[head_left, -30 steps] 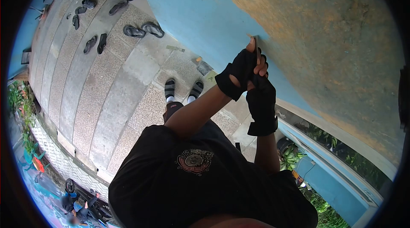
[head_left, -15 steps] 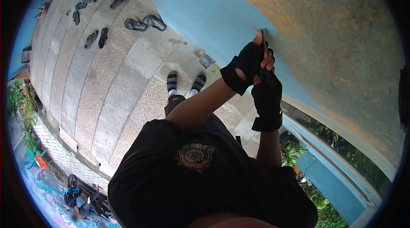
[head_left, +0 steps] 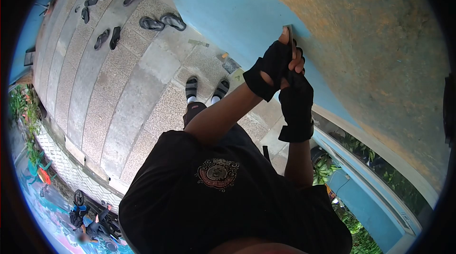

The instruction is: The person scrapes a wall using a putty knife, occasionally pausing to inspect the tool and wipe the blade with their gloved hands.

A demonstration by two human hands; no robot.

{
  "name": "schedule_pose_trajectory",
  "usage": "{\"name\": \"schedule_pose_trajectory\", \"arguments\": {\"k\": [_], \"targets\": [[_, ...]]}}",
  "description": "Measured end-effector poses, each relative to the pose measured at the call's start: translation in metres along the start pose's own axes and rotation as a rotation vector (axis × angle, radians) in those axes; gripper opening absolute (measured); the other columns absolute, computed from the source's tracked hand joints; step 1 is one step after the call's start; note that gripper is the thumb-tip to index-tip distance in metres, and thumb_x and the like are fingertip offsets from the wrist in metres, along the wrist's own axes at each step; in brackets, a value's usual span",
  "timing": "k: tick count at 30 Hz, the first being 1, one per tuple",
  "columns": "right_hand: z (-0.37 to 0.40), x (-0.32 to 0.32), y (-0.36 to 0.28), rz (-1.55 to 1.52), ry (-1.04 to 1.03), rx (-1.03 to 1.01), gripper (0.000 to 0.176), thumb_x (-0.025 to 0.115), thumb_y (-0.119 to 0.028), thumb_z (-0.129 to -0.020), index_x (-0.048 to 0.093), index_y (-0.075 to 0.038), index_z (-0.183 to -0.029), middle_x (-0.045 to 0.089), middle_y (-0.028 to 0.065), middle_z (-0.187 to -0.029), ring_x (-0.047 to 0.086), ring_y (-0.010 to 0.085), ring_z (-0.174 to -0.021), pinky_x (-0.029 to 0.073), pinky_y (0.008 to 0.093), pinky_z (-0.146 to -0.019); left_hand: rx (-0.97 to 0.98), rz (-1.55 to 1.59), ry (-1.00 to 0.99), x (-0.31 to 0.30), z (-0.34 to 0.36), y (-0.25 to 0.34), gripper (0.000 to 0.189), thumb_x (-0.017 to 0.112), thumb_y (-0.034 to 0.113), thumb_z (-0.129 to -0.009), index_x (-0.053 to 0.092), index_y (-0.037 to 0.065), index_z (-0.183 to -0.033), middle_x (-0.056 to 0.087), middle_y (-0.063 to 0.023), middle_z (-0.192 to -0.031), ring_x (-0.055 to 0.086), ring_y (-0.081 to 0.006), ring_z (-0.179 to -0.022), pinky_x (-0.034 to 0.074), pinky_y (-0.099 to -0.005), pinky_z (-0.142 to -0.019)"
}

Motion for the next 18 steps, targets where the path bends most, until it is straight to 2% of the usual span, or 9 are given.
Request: {"name": "schedule_pose_trajectory", "arguments": {"k": [2, 4, 7, 11, 13, 14, 16, 18], "targets": [[0.007, -0.01, -0.008, 0.015, 0.017, -0.038, 0.025, 0.061, -0.005, -0.093, 0.064, -0.003, -0.117, 0.065, 0.0052, -0.09, 0.058, 0.0113, -0.076, 0.048, 0.0264, -0.071, -0.017, 0.009, 0.019, 0.007, 0.005, -0.015, 0.059, 0.036, 0.061, -0.099, 0.051, 0.013, -0.068, 0.039, -0.0016, -0.051, 0.05, -0.0188, -0.056, 0.048, -0.0367, -0.064], [0.008, -0.013, -0.009, 0.125, -0.045, 0.127, 0.023, 0.061, -0.004, -0.093, 0.065, -0.003, -0.116, 0.064, 0.0039, -0.085, 0.055, 0.0095, -0.07, 0.047, 0.0262, -0.066, -0.03, 0.028, 0.002, 0.007, 0.004, -0.01, 0.059, 0.036, 0.061, -0.099, 0.051, 0.013, -0.068, 0.04, -0.0016, -0.052, 0.05, -0.0189, -0.056, 0.048, -0.0367, -0.063], [0.014, -0.006, 0.007, 0.053, -0.012, 0.145, 0.023, 0.06, -0.004, -0.093, 0.065, -0.003, -0.115, 0.064, 0.003, -0.083, 0.053, 0.0084, -0.066, 0.045, 0.0262, -0.063, -0.042, 0.057, -0.016, 0.007, 0.005, -0.019, 0.059, 0.036, 0.061, -0.099, 0.051, 0.013, -0.068, 0.041, -0.0016, -0.052, 0.05, -0.0189, -0.056, 0.048, -0.0365, -0.062], [0.012, -0.017, 0.003, 0.1, -0.03, 0.087, 0.025, 0.061, -0.004, -0.093, 0.065, -0.003, -0.117, 0.066, 0.0033, -0.089, 0.057, 0.0107, -0.073, 0.048, 0.0272, -0.069, -0.019, 0.033, 0.012, 0.012, 0.005, -0.021, 0.059, 0.038, 0.061, -0.098, 0.052, 0.013, -0.067, 0.042, -0.002, -0.051, 0.051, -0.0187, -0.056, 0.047, -0.0362, -0.059], [0.01, -0.015, -0.005, 0.104, -0.024, 0.027, 0.029, 0.062, -0.005, -0.088, 0.062, -0.004, -0.118, 0.069, 0.0169, -0.103, 0.068, 0.0314, -0.095, 0.053, 0.0354, -0.082, -0.01, 0.03, 0.003, 0.004, 0.002, -0.013, 0.059, 0.038, 0.062, -0.098, 0.052, 0.013, -0.067, 0.041, -0.0019, -0.051, 0.051, -0.0187, -0.056, 0.047, -0.0362, -0.058], [0.009, -0.014, -0.006, 0.108, -0.028, 0.031, 0.029, 0.062, -0.005, -0.088, 0.062, -0.004, -0.118, 0.069, 0.0169, -0.103, 0.068, 0.0314, -0.095, 0.053, 0.0354, -0.082, -0.018, 0.039, -0.002, 0.002, 0.003, -0.016, 0.059, 0.039, 0.062, -0.098, 0.052, 0.013, -0.066, 0.041, -0.0018, -0.05, 0.051, -0.0187, -0.056, 0.047, -0.0362, -0.057], [0.009, -0.013, -0.003, -0.011, -0.042, 0.1, 0.028, 0.062, -0.003, -0.092, 0.064, -0.003, -0.12, 0.07, 0.0063, -0.105, 0.063, 0.0157, -0.095, 0.049, 0.0301, -0.086, -0.01, 0.05, 0.012, 0.006, 0.004, -0.021, 0.059, 0.039, 0.062, -0.097, 0.052, 0.013, -0.066, 0.041, -0.0018, -0.05, 0.05, -0.0187, -0.055, 0.047, -0.0362, -0.057], [0.012, -0.021, -0.008, 0.053, -0.039, 0.095, 0.029, 0.061, -0.003, -0.092, 0.063, -0.003, -0.12, 0.07, 0.007, -0.107, 0.063, 0.0158, -0.095, 0.049, 0.03, -0.086, 0.007, 0.054, 0.017, 0.01, 0.003, -0.021, 0.06, 0.04, 0.063, -0.097, 0.052, 0.014, -0.065, 0.041, -0.0018, -0.05, 0.05, -0.0188, -0.055, 0.047, -0.0362, -0.057]]}}
Point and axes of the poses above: each hand's wrist, its own z-axis away from the middle knuckle, its own x-axis out of the palm, y = z × x, the point moved 5 cm from there along -z, towards the middle knuckle
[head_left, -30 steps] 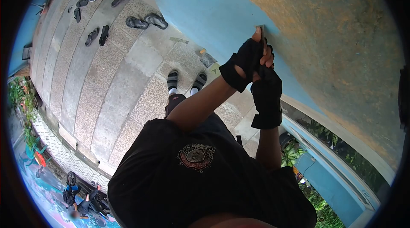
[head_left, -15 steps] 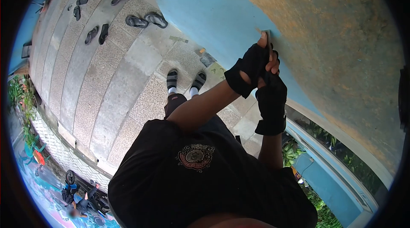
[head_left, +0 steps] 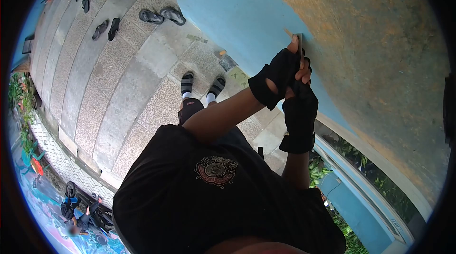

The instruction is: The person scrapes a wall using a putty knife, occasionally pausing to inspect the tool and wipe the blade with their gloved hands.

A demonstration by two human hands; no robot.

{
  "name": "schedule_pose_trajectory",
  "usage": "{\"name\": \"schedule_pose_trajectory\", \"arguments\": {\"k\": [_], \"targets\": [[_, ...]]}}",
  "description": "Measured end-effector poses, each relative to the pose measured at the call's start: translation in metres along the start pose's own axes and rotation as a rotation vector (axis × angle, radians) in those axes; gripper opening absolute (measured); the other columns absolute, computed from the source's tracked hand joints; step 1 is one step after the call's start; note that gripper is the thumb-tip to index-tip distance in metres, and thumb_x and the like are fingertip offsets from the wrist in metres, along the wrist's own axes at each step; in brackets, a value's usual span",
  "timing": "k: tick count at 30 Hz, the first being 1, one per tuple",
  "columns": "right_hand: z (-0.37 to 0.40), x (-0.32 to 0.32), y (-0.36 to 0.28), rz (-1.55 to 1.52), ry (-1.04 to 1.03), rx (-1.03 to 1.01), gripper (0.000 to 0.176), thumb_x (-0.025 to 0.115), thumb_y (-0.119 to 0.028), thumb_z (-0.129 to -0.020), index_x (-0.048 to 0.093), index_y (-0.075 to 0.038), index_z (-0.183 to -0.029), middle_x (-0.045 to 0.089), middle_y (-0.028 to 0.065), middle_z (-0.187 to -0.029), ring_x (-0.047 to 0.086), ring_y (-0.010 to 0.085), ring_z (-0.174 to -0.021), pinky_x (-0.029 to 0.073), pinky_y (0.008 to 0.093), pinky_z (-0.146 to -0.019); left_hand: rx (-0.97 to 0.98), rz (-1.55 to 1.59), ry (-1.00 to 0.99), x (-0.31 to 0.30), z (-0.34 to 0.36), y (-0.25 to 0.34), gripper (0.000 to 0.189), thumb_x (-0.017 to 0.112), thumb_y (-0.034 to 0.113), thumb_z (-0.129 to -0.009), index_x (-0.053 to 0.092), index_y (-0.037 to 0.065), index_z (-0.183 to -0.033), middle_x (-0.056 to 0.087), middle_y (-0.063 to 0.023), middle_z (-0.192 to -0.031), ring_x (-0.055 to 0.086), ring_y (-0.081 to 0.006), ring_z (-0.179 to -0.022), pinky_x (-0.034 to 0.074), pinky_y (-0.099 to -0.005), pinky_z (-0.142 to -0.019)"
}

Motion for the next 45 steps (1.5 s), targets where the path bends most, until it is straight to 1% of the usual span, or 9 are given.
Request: {"name": "schedule_pose_trajectory", "arguments": {"k": [11, 14, 17, 19, 20, 30, 33, 35, 45], "targets": [[0.002, 0.004, -0.004, 0.026, -0.003, 0.081, 0.029, 0.06, -0.002, -0.093, 0.062, 0.0, -0.122, 0.069, 0.0086, -0.11, 0.063, 0.0163, -0.1, 0.049, 0.0289, -0.088, -0.033, 0.001, -0.001, 0.004, 0.004, -0.001, 0.058, 0.038, 0.061, -0.099, 0.053, 0.014, -0.069, 0.042, -0.0016, -0.052, 0.052, -0.0191, -0.058, 0.048, -0.036, -0.063], [-0.002, 0.005, 0.0, -0.02, 0.002, -0.022, 0.03, 0.061, -0.003, -0.092, 0.062, 0.001, -0.122, 0.069, 0.0089, -0.11, 0.063, 0.0174, -0.101, 0.049, 0.0294, -0.089, -0.034, 0.008, -0.067, -0.006, 0.0, 0.004, 0.058, 0.037, 0.061, -0.099, 0.054, 0.014, -0.07, 0.043, -0.0019, -0.053, 0.052, -0.0194, -0.058, 0.049, -0.0364, -0.063], [0.002, 0.001, 0.0, -0.083, -0.005, 0.094, 0.032, 0.063, -0.004, -0.091, 0.062, -0.001, -0.122, 0.069, 0.01, -0.109, 0.064, 0.0181, -0.101, 0.049, 0.0302, -0.089, -0.04, 0.032, -0.008, 0.003, 0.003, -0.003, 0.058, 0.038, 0.061, -0.098, 0.054, 0.014, -0.07, 0.042, -0.0018, -0.052, 0.052, -0.0196, -0.057, 0.049, -0.0367, -0.063], [0.001, -0.003, -0.008, 0.087, 0.009, 0.051, 0.033, 0.063, -0.004, -0.09, 0.062, -0.003, -0.123, 0.069, 0.0116, -0.108, 0.065, 0.0177, -0.098, 0.049, 0.0306, -0.088, -0.042, 0.005, -0.031, 0.001, -0.001, 0.0, 0.058, 0.038, 0.061, -0.098, 0.053, 0.014, -0.069, 0.042, -0.0016, -0.052, 0.052, -0.0195, -0.057, 0.049, -0.0368, -0.063], [-0.002, -0.001, -0.013, 0.113, 0.026, -0.086, 0.032, 0.063, -0.003, -0.088, 0.061, -0.004, -0.12, 0.069, 0.0166, -0.104, 0.069, 0.0307, -0.095, 0.053, 0.0338, -0.082, -0.051, -0.009, -0.038, -0.001, 0.0, -0.001, 0.058, 0.038, 0.061, -0.098, 0.052, 0.014, -0.068, 0.041, -0.0013, -0.052, 0.051, -0.0194, -0.056, 0.049, -0.0369, -0.063], [-0.004, -0.001, -0.01, 0.116, 0.006, 0.026, 0.032, 0.06, -0.002, -0.089, 0.062, -0.003, -0.121, 0.069, 0.0166, -0.107, 0.069, 0.0287, -0.099, 0.053, 0.0338, -0.084, -0.027, 0.038, -0.034, 0.001, 0.0, 0.005, 0.057, 0.039, 0.062, -0.098, 0.052, 0.014, -0.07, 0.043, -0.0014, -0.054, 0.052, -0.0192, -0.061, 0.049, -0.0365, -0.064], [-0.007, 0.001, 0.0, -0.085, -0.01, -0.018, 0.033, 0.061, -0.003, -0.089, 0.061, -0.003, -0.122, 0.069, 0.0166, -0.107, 0.069, 0.0288, -0.098, 0.053, 0.0346, -0.083, -0.019, 0.054, -0.028, 0.004, 0.0, 0.0, 0.057, 0.039, 0.062, -0.097, 0.053, 0.014, -0.071, 0.043, -0.0016, -0.055, 0.053, -0.0195, -0.061, 0.048, -0.0366, -0.064], [0.001, -0.009, -0.001, 0.129, -0.02, -0.015, 0.031, 0.061, -0.004, -0.09, 0.061, -0.003, -0.121, 0.069, 0.0156, -0.105, 0.069, 0.0272, -0.097, 0.053, 0.0345, -0.083, -0.019, 0.048, -0.01, 0.007, 0.003, -0.005, 0.057, 0.039, 0.062, -0.097, 0.053, 0.014, -0.071, 0.043, -0.0016, -0.055, 0.053, -0.0194, -0.061, 0.048, -0.0364, -0.065], [-0.002, -0.012, 0.0, 0.062, -0.044, 0.109, 0.029, 0.062, -0.004, -0.09, 0.062, -0.003, -0.119, 0.068, 0.0154, -0.104, 0.067, 0.0272, -0.094, 0.052, 0.0335, -0.083, 0.022, -0.018, 0.031, 0.014, 0.003, -0.002, 0.057, 0.04, 0.062, -0.098, 0.053, 0.014, -0.071, 0.043, -0.0019, -0.055, 0.052, -0.0195, -0.061, 0.048, -0.0367, -0.064]]}}
Point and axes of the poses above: each hand's wrist, its own z-axis away from the middle knuckle, its own x-axis out of the palm, y = z × x, the point moved 5 cm from there along -z, towards the middle knuckle
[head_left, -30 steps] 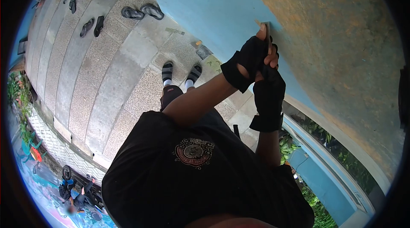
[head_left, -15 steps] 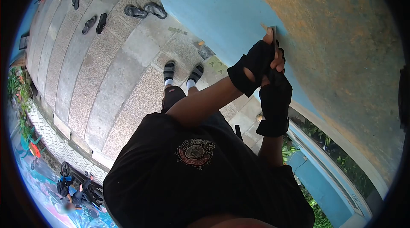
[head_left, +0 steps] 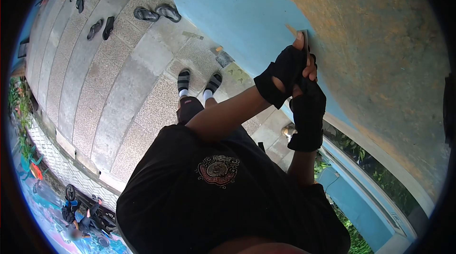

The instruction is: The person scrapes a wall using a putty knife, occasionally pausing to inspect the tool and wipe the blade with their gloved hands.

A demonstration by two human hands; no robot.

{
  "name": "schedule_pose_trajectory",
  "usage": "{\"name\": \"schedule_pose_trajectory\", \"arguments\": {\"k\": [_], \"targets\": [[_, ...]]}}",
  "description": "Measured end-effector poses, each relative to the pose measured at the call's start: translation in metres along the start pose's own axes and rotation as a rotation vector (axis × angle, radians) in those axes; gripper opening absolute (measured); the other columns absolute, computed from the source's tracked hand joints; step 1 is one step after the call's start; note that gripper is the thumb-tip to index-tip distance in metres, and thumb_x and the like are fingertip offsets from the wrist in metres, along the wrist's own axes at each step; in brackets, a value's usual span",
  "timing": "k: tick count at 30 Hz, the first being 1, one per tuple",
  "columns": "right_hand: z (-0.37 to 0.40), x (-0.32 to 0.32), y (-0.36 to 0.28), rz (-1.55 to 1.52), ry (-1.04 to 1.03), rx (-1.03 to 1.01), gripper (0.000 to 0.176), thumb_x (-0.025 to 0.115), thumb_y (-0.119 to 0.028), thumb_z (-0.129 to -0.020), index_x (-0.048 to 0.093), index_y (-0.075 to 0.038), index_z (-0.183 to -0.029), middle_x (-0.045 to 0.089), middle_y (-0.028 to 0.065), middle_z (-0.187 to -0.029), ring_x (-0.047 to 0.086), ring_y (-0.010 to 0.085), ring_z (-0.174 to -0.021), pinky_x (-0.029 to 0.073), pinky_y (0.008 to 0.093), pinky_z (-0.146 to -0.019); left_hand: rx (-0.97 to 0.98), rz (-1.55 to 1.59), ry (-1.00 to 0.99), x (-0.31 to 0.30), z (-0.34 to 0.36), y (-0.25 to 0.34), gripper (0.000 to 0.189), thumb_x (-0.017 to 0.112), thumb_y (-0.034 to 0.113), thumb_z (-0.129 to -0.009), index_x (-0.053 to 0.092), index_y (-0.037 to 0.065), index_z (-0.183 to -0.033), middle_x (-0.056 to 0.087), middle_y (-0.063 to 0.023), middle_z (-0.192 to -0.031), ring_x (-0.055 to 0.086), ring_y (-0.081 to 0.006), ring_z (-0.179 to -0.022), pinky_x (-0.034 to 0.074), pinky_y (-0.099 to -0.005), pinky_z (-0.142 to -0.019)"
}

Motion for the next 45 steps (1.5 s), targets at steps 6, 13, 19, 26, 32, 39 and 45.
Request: {"name": "schedule_pose_trajectory", "arguments": {"k": [6, 13, 19, 26, 32, 39, 45], "targets": [[-0.013, 0.009, 0.0, -0.075, 0.006, -0.074, 0.028, 0.062, -0.004, -0.089, 0.062, -0.002, -0.118, 0.068, 0.0138, -0.105, 0.067, 0.0261, -0.095, 0.051, 0.0325, -0.084, 0.033, 0.064, -0.041, -0.009, -0.01, 0.009, 0.058, 0.038, 0.061, -0.098, 0.053, 0.014, -0.069, 0.042, -0.0015, -0.053, 0.052, -0.0196, -0.059, 0.048, -0.0366, -0.064], [-0.011, 0.013, -0.003, -0.109, -0.005, -0.02, 0.026, 0.061, -0.005, -0.091, 0.062, -0.002, -0.117, 0.068, 0.013, -0.106, 0.066, 0.025, -0.095, 0.05, 0.0321, -0.085, 0.015, 0.062, -0.026, -0.013, -0.009, 0.011, 0.058, 0.038, 0.061, -0.098, 0.054, 0.014, -0.07, 0.042, -0.0015, -0.053, 0.052, -0.0198, -0.058, 0.048, -0.0371, -0.063], [-0.009, 0.009, 0.005, -0.001, 0.036, -0.069, 0.024, 0.061, -0.008, -0.093, 0.064, -0.003, -0.116, 0.063, -0.0008, -0.078, 0.052, 0.0044, -0.06, 0.042, 0.0242, -0.054, -0.026, 0.054, -0.009, -0.011, -0.006, 0.004, 0.059, 0.037, 0.061, -0.098, 0.054, 0.013, -0.069, 0.042, -0.0025, -0.053, 0.051, -0.0206, -0.058, 0.048, -0.0383, -0.063], [-0.001, 0.015, 0.013, -0.036, 0.085, -0.084, 0.023, 0.061, -0.009, -0.093, 0.065, -0.004, -0.115, 0.064, 0.0027, -0.08, 0.056, 0.0078, -0.064, 0.045, 0.0255, -0.058, -0.037, 0.061, -0.036, -0.017, -0.003, -0.001, 0.06, 0.038, 0.063, -0.097, 0.054, 0.013, -0.069, 0.042, -0.0028, -0.054, 0.051, -0.0204, -0.059, 0.048, -0.0383, -0.064], [-0.01, 0.025, 0.003, -0.021, 0.103, -0.226, 0.027, 0.062, -0.008, -0.092, 0.063, -0.004, -0.119, 0.067, 0.0051, -0.089, 0.059, 0.0111, -0.068, 0.048, 0.0269, -0.063, -0.036, 0.065, -0.027, -0.022, -0.006, 0.011, 0.06, 0.039, 0.063, -0.097, 0.053, 0.013, -0.068, 0.041, -0.002, -0.053, 0.05, -0.0197, -0.059, 0.048, -0.0378, -0.062], [-0.012, 0.029, 0.004, -0.055, 0.028, -0.046, 0.026, 0.063, -0.008, -0.093, 0.063, -0.003, -0.118, 0.066, 0.0027, -0.091, 0.058, 0.0114, -0.076, 0.048, 0.0263, -0.07, -0.037, 0.035, -0.008, -0.022, -0.004, 0.019, 0.059, 0.04, 0.063, -0.097, 0.053, 0.013, -0.068, 0.04, -0.0013, -0.053, 0.05, -0.019, -0.057, 0.048, -0.037, -0.06], [-0.001, 0.022, -0.002, -0.091, 0.07, -0.022, 0.034, 0.064, -0.005, -0.087, 0.061, -0.005, -0.12, 0.066, 0.017, -0.102, 0.068, 0.0292, -0.096, 0.052, 0.0352, -0.083, -0.088, 0.057, -0.024, -0.014, -0.001, 0.007, 0.057, 0.041, 0.063, -0.097, 0.053, 0.014, -0.068, 0.04, -0.0007, -0.053, 0.05, -0.0183, -0.057, 0.049, -0.0362, -0.06]]}}
Point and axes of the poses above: each hand's wrist, its own z-axis away from the middle knuckle, its own x-axis out of the palm, y = z × x, the point moved 5 cm from there along -z, towards the middle knuckle
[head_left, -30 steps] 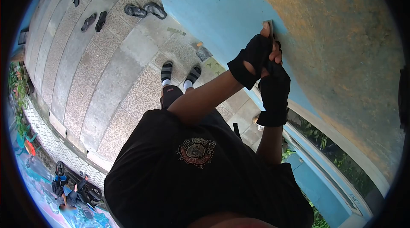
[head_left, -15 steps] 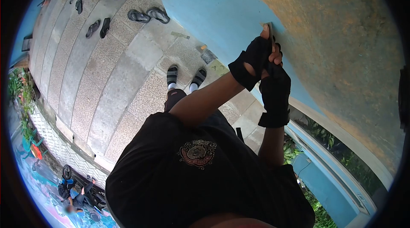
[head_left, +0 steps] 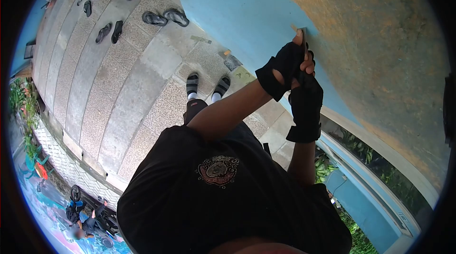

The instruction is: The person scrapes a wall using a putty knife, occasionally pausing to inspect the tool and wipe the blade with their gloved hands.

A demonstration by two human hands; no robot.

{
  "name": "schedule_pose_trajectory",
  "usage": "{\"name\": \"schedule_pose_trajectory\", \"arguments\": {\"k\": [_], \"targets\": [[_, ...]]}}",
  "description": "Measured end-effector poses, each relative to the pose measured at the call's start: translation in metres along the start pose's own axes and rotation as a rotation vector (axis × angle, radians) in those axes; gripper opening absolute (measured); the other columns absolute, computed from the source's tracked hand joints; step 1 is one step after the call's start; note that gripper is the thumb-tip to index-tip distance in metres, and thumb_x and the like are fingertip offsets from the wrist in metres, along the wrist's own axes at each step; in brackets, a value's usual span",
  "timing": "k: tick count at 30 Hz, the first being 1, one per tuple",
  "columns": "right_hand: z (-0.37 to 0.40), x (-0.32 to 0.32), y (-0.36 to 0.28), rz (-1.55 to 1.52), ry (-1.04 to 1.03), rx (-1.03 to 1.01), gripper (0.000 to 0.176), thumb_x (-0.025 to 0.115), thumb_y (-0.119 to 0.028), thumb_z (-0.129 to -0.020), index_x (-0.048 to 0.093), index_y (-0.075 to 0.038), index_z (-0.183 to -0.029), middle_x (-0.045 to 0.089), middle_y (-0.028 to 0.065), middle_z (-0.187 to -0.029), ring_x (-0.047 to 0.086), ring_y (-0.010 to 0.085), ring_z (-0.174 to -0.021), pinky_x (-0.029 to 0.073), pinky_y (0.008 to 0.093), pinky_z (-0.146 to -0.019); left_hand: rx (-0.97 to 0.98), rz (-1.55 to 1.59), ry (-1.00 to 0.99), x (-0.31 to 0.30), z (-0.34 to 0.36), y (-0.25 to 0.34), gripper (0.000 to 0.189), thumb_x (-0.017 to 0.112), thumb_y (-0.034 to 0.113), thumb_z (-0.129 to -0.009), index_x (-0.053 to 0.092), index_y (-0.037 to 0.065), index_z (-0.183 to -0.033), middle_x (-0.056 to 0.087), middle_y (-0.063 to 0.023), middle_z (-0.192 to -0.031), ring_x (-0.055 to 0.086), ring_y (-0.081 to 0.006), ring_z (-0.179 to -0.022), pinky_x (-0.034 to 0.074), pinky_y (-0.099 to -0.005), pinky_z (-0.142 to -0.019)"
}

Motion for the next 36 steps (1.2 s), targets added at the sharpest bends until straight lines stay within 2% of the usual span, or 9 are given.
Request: {"name": "schedule_pose_trajectory", "arguments": {"k": [3, 10, 13, 16, 19, 26, 28, 35, 36], "targets": [[-0.012, 0.009, 0.003, -0.022, -0.022, -0.053, 0.021, 0.062, -0.007, -0.093, 0.063, -0.002, -0.114, 0.058, -0.0003, -0.077, 0.052, 0.006, -0.063, 0.042, 0.0233, -0.056, 0.066, -0.03, 0.008, -0.006, -0.003, 0.015, 0.057, 0.041, 0.062, -0.097, 0.052, 0.014, -0.069, 0.04, -0.0008, -0.053, 0.05, -0.0182, -0.057, 0.049, -0.0364, -0.061], [-0.001, 0.001, 0.004, 0.018, 0.056, -0.065, 0.022, 0.063, -0.01, -0.092, 0.064, -0.004, -0.114, 0.058, -0.0019, -0.074, 0.051, 0.0063, -0.059, 0.042, 0.0235, -0.055, -0.009, -0.048, 0.003, 0.001, -0.001, 0.001, 0.058, 0.038, 0.061, -0.099, 0.052, 0.014, -0.068, 0.041, -0.0019, -0.053, 0.05, -0.0187, -0.058, 0.048, -0.0367, -0.062], [-0.002, 0.006, 0.01, -0.069, -0.006, 0.04, 0.029, 0.062, -0.002, -0.09, 0.062, -0.001, -0.119, 0.069, 0.0114, -0.101, 0.066, 0.0186, -0.094, 0.051, 0.03, -0.083, 0.006, -0.035, -0.011, -0.002, 0.0, 0.006, 0.059, 0.038, 0.06, -0.099, 0.053, 0.014, -0.067, 0.041, -0.0019, -0.052, 0.051, -0.0194, -0.059, 0.048, -0.0375, -0.063], [0.006, -0.001, 0.007, -0.134, -0.036, 0.349, 0.028, 0.063, -0.003, -0.09, 0.062, -0.002, -0.118, 0.069, 0.0106, -0.1, 0.065, 0.0176, -0.09, 0.051, 0.03, -0.083, 0.013, -0.132, 0.046, 0.003, 0.004, 0.003, 0.059, 0.038, 0.06, -0.1, 0.053, 0.013, -0.067, 0.042, -0.0023, -0.051, 0.052, -0.0197, -0.06, 0.048, -0.0381, -0.064], [-0.001, 0.004, 0.01, -0.079, 0.045, 0.04, 0.024, 0.065, -0.008, -0.091, 0.066, -0.004, -0.115, 0.062, -0.0021, -0.081, 0.052, 0.0058, -0.062, 0.043, 0.0228, -0.056, -0.012, -0.07, 0.022, -0.001, 0.0, 0.005, 0.059, 0.038, 0.06, -0.099, 0.054, 0.013, -0.067, 0.043, -0.0027, -0.052, 0.053, -0.0203, -0.06, 0.048, -0.0385, -0.064], [-0.005, 0.003, 0.016, -0.028, 0.039, 0.024, 0.023, 0.063, -0.008, -0.092, 0.066, -0.003, -0.115, 0.063, -0.0004, -0.079, 0.052, 0.0062, -0.059, 0.042, 0.0229, -0.054, -0.021, -0.077, 0.003, -0.004, -0.004, 0.005, 0.059, 0.039, 0.061, -0.098, 0.054, 0.013, -0.067, 0.043, -0.003, -0.052, 0.052, -0.021, -0.057, 0.049, -0.039, -0.065], [-0.008, 0.005, 0.0, -0.022, -0.018, -0.07, 0.031, 0.063, -0.003, -0.089, 0.063, -0.003, -0.12, 0.069, 0.0113, -0.105, 0.065, 0.0178, -0.096, 0.051, 0.0303, -0.085, 0.045, -0.103, 0.03, -0.007, -0.005, 0.011, 0.059, 0.039, 0.061, -0.098, 0.054, 0.013, -0.066, 0.043, -0.0027, -0.052, 0.052, -0.0206, -0.057, 0.049, -0.0391, -0.064], [-0.009, 0.01, 0.016, -0.141, 0.004, 0.07, 0.031, 0.063, -0.003, -0.089, 0.062, -0.002, -0.12, 0.07, 0.0103, -0.105, 0.066, 0.0184, -0.096, 0.051, 0.0305, -0.084, 0.003, -0.068, 0.032, -0.007, -0.006, 0.008, 0.059, 0.04, 0.063, -0.097, 0.053, 0.013, -0.068, 0.042, -0.0023, -0.052, 0.051, -0.0201, -0.056, 0.048, -0.0377, -0.062], [-0.016, 0.014, 0.01, -0.168, -0.017, 0.053, 0.024, 0.062, -0.006, -0.091, 0.064, -0.002, -0.114, 0.064, 0.0047, -0.088, 0.059, 0.0122, -0.076, 0.046, 0.027, -0.067, 0.044, -0.051, 0.024, -0.008, -0.007, 0.014, 0.059, 0.039, 0.063, -0.097, 0.053, 0.013, -0.068, 0.042, -0.002, -0.052, 0.051, -0.02, -0.056, 0.048, -0.0377, -0.061]]}}
Point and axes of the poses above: each hand's wrist, its own z-axis away from the middle knuckle, its own x-axis out of the palm, y = z × x, the point moved 5 cm from there along -z, towards the middle knuckle
